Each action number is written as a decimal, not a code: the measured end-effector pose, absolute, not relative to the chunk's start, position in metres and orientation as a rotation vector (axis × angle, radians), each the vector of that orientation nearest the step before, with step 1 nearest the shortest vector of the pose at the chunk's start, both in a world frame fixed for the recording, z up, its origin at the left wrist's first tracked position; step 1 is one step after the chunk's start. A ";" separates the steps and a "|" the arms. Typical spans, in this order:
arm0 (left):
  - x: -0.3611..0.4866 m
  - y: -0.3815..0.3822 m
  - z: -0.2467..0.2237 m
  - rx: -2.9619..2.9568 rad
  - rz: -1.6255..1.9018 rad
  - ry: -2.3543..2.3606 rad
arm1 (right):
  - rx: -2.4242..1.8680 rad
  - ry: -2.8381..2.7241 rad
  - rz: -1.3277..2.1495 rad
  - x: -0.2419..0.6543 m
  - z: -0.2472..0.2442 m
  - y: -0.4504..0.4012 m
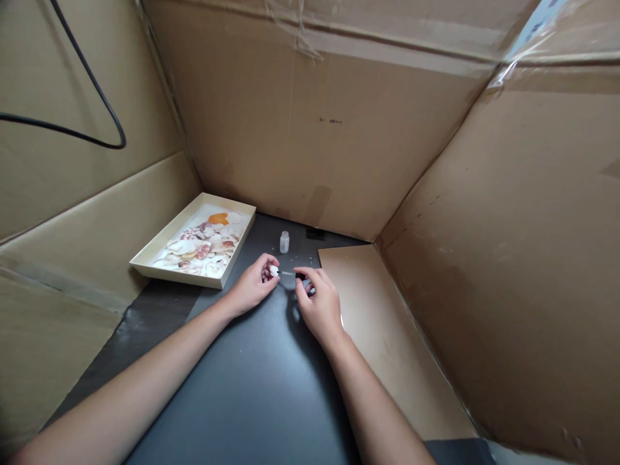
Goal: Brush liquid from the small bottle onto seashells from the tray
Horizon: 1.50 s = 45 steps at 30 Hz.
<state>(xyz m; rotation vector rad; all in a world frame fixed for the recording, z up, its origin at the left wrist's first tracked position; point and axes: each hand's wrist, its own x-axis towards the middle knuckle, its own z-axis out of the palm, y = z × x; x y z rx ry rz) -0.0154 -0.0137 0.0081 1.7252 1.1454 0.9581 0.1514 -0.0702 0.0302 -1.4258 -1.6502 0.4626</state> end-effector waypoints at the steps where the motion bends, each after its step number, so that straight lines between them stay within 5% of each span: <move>1: -0.015 -0.014 0.008 1.723 0.957 1.143 | -1.428 -1.637 0.452 0.151 0.031 -0.071; 45: -0.015 -0.014 0.008 1.736 0.965 1.114 | -1.368 -1.653 0.397 0.151 0.033 -0.072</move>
